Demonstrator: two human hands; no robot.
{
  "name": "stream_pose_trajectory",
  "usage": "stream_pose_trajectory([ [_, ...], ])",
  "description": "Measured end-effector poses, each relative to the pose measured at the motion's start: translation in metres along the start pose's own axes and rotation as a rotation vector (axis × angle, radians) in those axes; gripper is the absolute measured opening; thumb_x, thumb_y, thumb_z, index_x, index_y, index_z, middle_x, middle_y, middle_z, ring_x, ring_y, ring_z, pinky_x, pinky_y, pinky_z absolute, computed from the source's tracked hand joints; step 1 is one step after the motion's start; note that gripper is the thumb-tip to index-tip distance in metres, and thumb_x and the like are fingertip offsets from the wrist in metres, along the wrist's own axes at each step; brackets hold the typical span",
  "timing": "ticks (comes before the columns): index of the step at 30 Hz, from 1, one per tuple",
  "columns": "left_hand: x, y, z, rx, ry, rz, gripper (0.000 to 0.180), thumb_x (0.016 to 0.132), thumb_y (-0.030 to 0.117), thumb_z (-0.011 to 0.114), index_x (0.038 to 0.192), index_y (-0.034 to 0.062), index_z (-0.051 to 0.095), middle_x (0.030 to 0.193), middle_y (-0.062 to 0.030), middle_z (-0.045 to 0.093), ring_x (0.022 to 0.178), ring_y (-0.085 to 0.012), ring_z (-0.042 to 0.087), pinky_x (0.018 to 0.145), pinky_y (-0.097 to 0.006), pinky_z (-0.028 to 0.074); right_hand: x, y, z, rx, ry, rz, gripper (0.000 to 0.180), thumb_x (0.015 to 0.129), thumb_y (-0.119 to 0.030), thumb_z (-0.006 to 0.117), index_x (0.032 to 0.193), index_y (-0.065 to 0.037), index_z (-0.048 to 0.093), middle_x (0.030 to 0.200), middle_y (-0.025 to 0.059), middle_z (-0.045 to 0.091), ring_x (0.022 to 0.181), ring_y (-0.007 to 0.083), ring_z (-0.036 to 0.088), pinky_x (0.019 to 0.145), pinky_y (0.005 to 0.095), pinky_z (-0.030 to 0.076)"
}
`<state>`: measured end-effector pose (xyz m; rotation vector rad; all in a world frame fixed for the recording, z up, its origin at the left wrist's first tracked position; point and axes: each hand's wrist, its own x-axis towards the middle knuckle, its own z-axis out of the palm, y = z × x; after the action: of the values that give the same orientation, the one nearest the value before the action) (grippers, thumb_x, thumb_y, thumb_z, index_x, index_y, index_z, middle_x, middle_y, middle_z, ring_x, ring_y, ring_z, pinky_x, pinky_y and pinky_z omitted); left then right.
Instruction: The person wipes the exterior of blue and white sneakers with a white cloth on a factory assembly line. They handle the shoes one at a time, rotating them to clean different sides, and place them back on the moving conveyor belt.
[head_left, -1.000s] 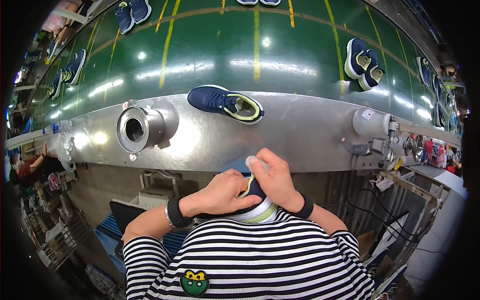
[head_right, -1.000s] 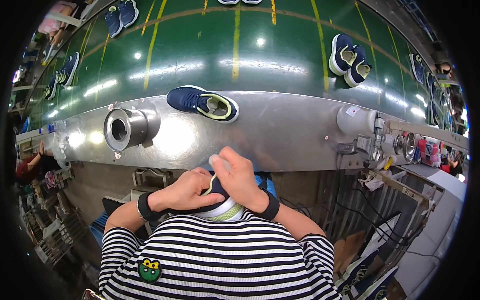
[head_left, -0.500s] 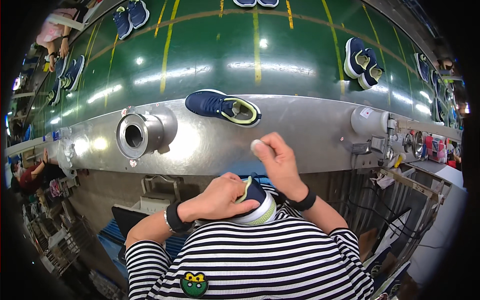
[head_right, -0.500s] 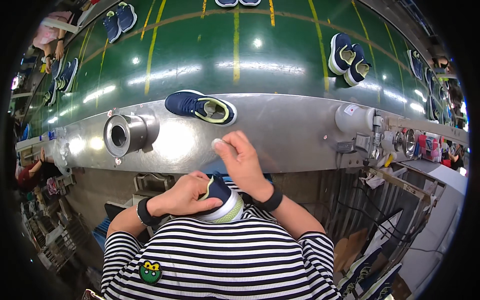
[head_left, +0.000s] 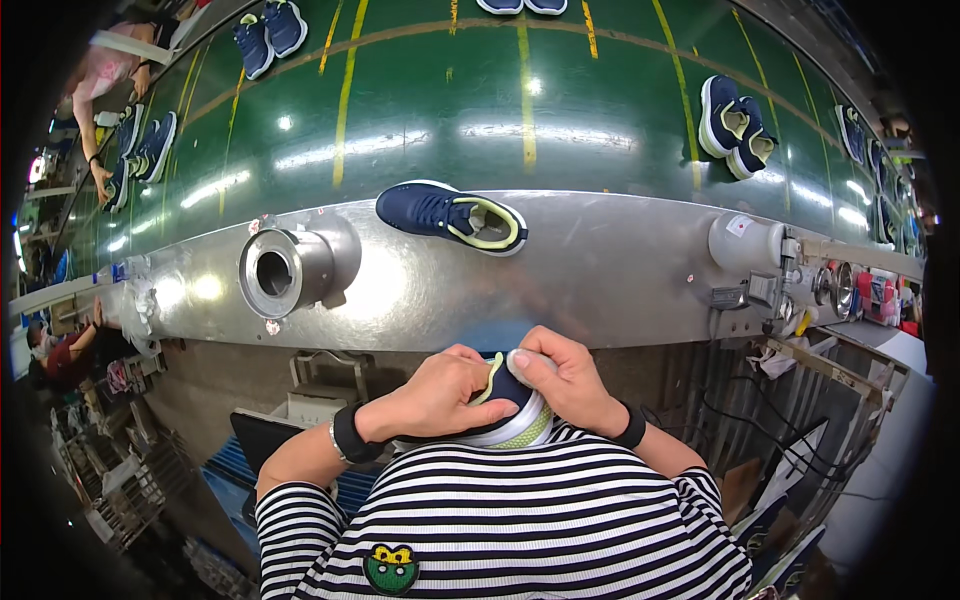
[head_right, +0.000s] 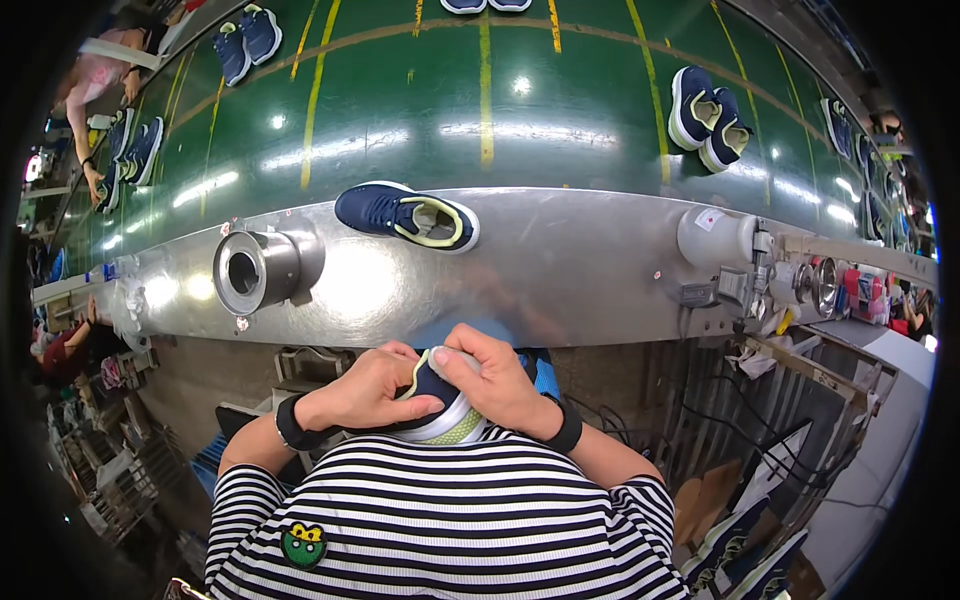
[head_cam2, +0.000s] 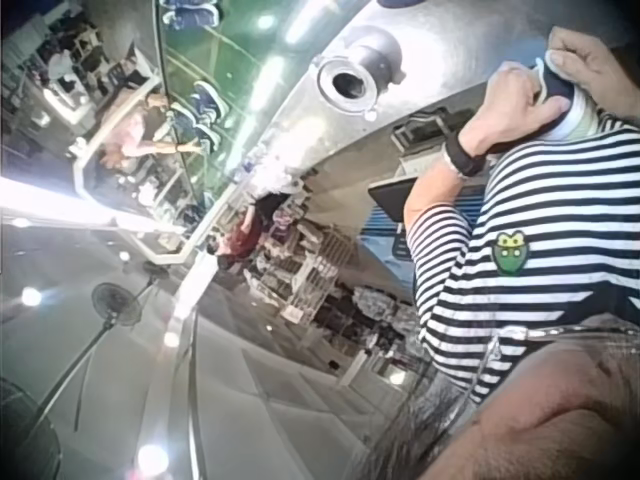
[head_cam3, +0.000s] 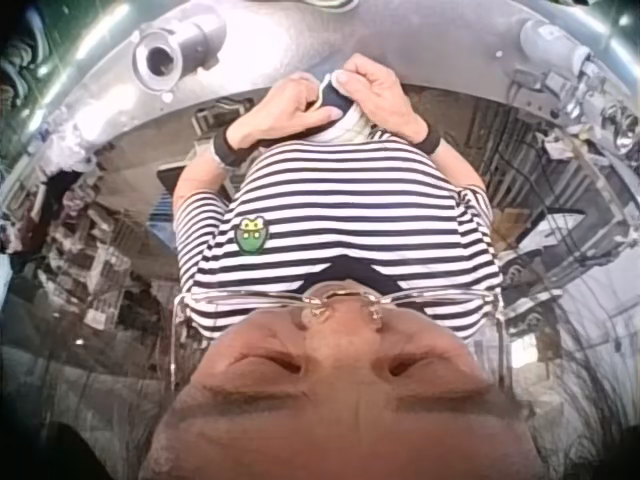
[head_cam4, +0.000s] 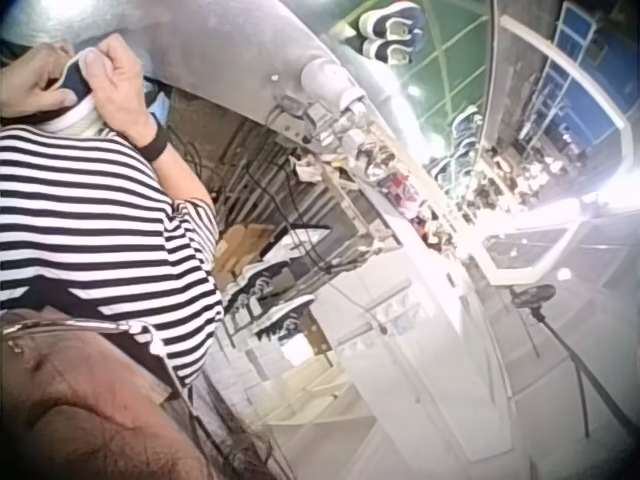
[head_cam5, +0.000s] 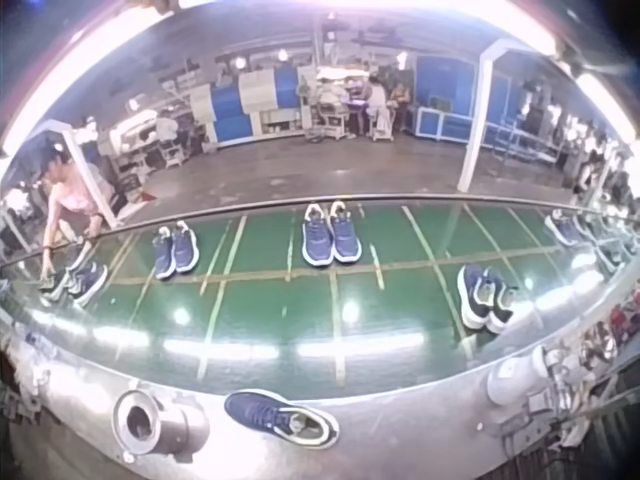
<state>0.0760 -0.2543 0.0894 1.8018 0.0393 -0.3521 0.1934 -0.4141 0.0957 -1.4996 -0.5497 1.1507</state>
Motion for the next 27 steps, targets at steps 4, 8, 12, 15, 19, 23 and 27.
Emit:
stream_pose_trajectory([
  [4, 0.0, 0.005, 0.004, 0.028, 0.005, -0.009, 0.034, 0.079, 0.031, 0.066, 0.061, 0.0042, 0.056, 0.054, -0.0093, 0.052, 0.058, -0.0281, 0.052, 0.08, -0.036, 0.044, -0.001, 0.0, 0.005, -0.164, 0.034, -0.027, 0.02, 0.09, -0.016, 0.055, 0.076, -0.003, 0.049, 0.064, 0.0009, 0.047, 0.06, 0.0079, 0.042, 0.055, 0.0252, 0.038],
  [8, -0.002, 0.006, 0.008, 0.113, -0.025, -0.016, 0.03, 0.079, 0.031, 0.066, 0.066, 0.0047, 0.06, 0.057, -0.009, 0.055, 0.063, -0.0276, 0.055, 0.083, -0.037, 0.044, 0.005, -0.002, 0.018, -0.197, 0.18, 0.037, 0.018, 0.089, -0.014, 0.056, 0.077, -0.002, 0.048, 0.066, 0.0033, 0.047, 0.062, 0.011, 0.043, 0.057, 0.0262, 0.039],
  [12, -0.003, 0.012, 0.008, 0.101, 0.008, 0.027, 0.029, 0.079, 0.031, 0.066, 0.07, 0.0045, 0.062, 0.059, -0.0088, 0.058, 0.068, -0.0277, 0.057, 0.084, -0.037, 0.044, 0.001, -0.003, 0.017, -0.095, 0.175, 0.064, 0.016, 0.088, -0.012, 0.055, 0.078, -0.001, 0.048, 0.069, 0.0061, 0.047, 0.065, 0.0142, 0.044, 0.061, 0.0272, 0.04],
  [15, -0.003, 0.011, 0.006, 0.046, 0.019, 0.005, 0.029, 0.079, 0.031, 0.067, 0.069, 0.0042, 0.062, 0.059, -0.0088, 0.058, 0.069, -0.0284, 0.057, 0.083, -0.038, 0.044, -0.009, 0.012, 0.01, -0.156, 0.091, -0.22, 0.017, 0.089, -0.013, 0.055, 0.078, -0.001, 0.048, 0.07, 0.0063, 0.048, 0.066, 0.0136, 0.044, 0.064, 0.0273, 0.04],
  [19, -0.003, 0.006, 0.006, 0.092, -0.027, -0.066, 0.03, 0.078, 0.032, 0.067, 0.067, 0.0047, 0.061, 0.06, -0.0086, 0.057, 0.07, -0.0293, 0.056, 0.081, -0.037, 0.044, -0.005, 0.012, 0.012, -0.244, 0.126, -0.17, 0.019, 0.089, -0.014, 0.054, 0.078, 0.0, 0.049, 0.07, 0.0052, 0.049, 0.068, 0.0116, 0.046, 0.065, 0.0264, 0.04],
  [23, -0.002, 0.012, 0.013, 0.073, 0.031, 0.023, 0.032, 0.078, 0.032, 0.068, 0.066, 0.0037, 0.06, 0.06, -0.01, 0.055, 0.073, -0.0313, 0.055, 0.079, -0.037, 0.045, 0.022, 0.011, 0.01, -0.076, 0.241, 0.055, 0.022, 0.091, -0.017, 0.055, 0.076, -0.002, 0.05, 0.069, 0.0017, 0.049, 0.068, 0.0083, 0.045, 0.064, 0.0249, 0.04],
  [27, -0.005, 0.0, 0.009, -0.034, -0.008, -0.081, 0.03, 0.077, 0.034, 0.069, 0.073, 0.005, 0.064, 0.06, -0.0086, 0.054, 0.075, -0.0281, 0.057, 0.084, -0.036, 0.043, 0.017, 0.0, -0.012, -0.06, 0.348, -0.139, 0.017, 0.086, -0.014, 0.06, 0.073, -0.005, 0.054, 0.068, -0.0006, 0.048, 0.069, 0.0082, 0.044, 0.064, 0.0243, 0.038],
])
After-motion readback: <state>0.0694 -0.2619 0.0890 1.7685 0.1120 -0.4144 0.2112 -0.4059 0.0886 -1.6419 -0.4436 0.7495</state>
